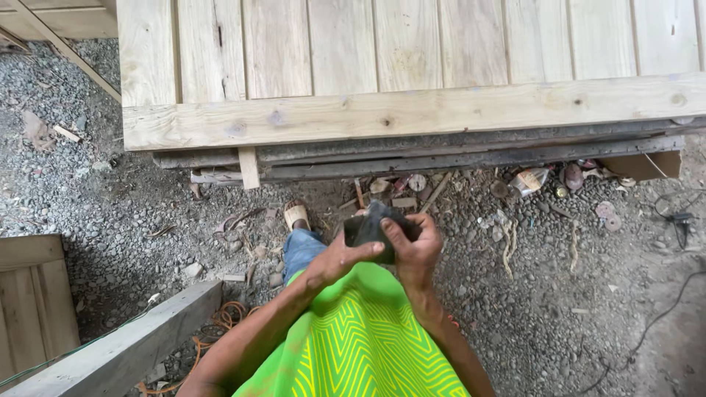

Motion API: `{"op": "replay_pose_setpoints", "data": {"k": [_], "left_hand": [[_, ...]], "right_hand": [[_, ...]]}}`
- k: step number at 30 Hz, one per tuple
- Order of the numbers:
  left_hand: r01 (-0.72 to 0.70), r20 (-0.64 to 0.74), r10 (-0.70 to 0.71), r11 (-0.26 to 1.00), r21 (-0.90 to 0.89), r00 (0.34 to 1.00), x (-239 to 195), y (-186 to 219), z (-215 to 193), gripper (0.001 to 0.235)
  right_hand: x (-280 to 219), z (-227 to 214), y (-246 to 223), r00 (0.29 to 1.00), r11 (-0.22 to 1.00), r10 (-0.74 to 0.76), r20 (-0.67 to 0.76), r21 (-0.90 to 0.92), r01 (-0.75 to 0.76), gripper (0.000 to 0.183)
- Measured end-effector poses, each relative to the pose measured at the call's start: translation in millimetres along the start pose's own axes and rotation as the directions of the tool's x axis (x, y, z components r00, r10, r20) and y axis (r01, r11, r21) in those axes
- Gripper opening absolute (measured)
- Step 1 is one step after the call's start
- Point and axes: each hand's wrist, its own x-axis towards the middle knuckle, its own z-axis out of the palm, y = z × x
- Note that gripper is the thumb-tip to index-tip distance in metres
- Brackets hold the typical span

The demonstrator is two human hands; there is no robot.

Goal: The person sands a wooden door frame using sandpaper, smoothing the surface along the edges and panels. They switch between two pieces of sandpaper and briefly walk to a table to pick up a small red object before returning to sand the door.

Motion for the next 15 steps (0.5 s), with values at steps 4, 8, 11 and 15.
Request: {"op": "replay_pose_setpoints", "data": {"k": [4, 8, 11, 15], "left_hand": [[0.101, -0.012, -0.1, 0.989, 0.103, 0.995, -10.7, -10.2, -6.4, 0.081], [0.075, -0.025, -0.073, 0.995, 0.072, 0.997, -4.8, -28.6, -9.1, 0.082], [0.128, -0.087, -0.114, 0.973, 0.189, 0.99, -16.1, -42.7, -12.9, 0.084], [0.067, -0.138, -0.023, 0.945, 0.319, 0.99, -10.6, -62.3, -5.9, 0.087]], "right_hand": [[-0.2, -13.8, -4.1, 1.0, 0.983, 0.025, -0.009, -0.183, -0.026, 0.033], [1.0, -1.9, 14.8, 0.995, 0.994, 0.059, 0.086, -0.102, -0.05, 0.034], [3.5, -11.0, 28.0, 0.996, 0.994, 0.066, 0.067, -0.092, -0.06, 0.029], [12.1, -11.5, 54.7, 0.996, 0.999, 0.025, 0.091, -0.023, -0.023, 0.025]]}}
